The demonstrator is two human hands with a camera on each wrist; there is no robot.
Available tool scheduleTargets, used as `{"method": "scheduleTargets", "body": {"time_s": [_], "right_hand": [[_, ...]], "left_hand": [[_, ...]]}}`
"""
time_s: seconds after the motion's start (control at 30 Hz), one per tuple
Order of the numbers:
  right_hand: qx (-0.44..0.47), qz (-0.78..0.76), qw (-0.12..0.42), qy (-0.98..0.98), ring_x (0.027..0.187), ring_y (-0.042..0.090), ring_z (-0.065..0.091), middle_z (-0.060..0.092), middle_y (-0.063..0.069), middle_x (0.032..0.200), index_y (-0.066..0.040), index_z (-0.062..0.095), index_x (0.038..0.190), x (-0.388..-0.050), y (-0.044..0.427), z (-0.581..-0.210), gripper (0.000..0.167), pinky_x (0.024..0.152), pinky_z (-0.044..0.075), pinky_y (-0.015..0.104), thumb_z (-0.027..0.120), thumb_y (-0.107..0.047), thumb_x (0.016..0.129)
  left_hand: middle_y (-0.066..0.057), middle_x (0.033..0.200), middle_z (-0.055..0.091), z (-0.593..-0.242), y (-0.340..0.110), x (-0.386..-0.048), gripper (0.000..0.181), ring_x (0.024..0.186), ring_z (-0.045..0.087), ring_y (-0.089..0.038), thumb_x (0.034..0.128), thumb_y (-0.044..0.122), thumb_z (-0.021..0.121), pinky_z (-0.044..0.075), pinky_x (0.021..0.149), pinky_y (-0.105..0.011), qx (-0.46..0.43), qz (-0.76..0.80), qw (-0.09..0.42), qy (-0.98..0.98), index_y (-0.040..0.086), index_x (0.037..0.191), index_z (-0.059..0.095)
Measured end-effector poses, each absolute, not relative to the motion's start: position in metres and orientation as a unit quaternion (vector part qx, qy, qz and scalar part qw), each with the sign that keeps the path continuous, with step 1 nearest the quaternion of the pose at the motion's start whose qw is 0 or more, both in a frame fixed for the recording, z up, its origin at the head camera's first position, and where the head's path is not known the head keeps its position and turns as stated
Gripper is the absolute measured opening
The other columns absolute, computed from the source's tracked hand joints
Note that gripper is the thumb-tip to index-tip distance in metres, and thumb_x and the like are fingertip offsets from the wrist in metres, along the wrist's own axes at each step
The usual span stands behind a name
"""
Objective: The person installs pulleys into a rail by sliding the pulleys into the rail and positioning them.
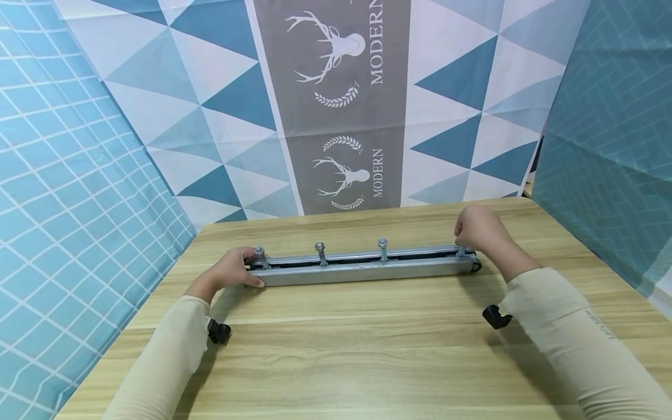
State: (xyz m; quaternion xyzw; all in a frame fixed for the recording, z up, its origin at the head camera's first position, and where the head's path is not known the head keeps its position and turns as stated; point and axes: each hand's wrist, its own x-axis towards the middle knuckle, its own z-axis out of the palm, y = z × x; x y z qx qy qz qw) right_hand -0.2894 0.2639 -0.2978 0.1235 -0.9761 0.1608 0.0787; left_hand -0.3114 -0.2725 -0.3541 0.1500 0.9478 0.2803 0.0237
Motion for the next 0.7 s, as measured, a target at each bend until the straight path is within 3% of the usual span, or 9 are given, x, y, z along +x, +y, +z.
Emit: {"method": "scheduleTargets", "body": {"time_s": [0.57,0.7], "right_hand": [[0.134,0.156,0.072,-0.976,0.059,0.02,0.044,0.054,0.0,0.059,-0.007,0.064,0.061,-0.291,0.249,-0.297,0.018,0.057,0.04,0.037,0.064,0.005,0.074],[0.14,0.153,0.073,-0.976,0.055,0.017,0.035,0.043,-0.003,0.053,-0.01,0.058,0.056,-0.291,0.247,-0.297,0.025,0.054,0.034,0.034,0.061,0.007,0.073]], "left_hand": [[-0.009,0.103,0.065,-0.355,-0.274,-0.312,0.048,0.086,0.055,-0.023,0.0624,0.012,0.092,0.047,0.079,-0.042,0.153,0.283,0.025,0.947,0.006,0.102,0.066],[-0.008,0.102,0.065,-0.356,-0.274,-0.312,0.048,0.086,0.054,-0.023,0.062,0.013,0.093,0.046,0.079,-0.042,0.155,0.285,0.025,0.946,0.006,0.102,0.066]]}}
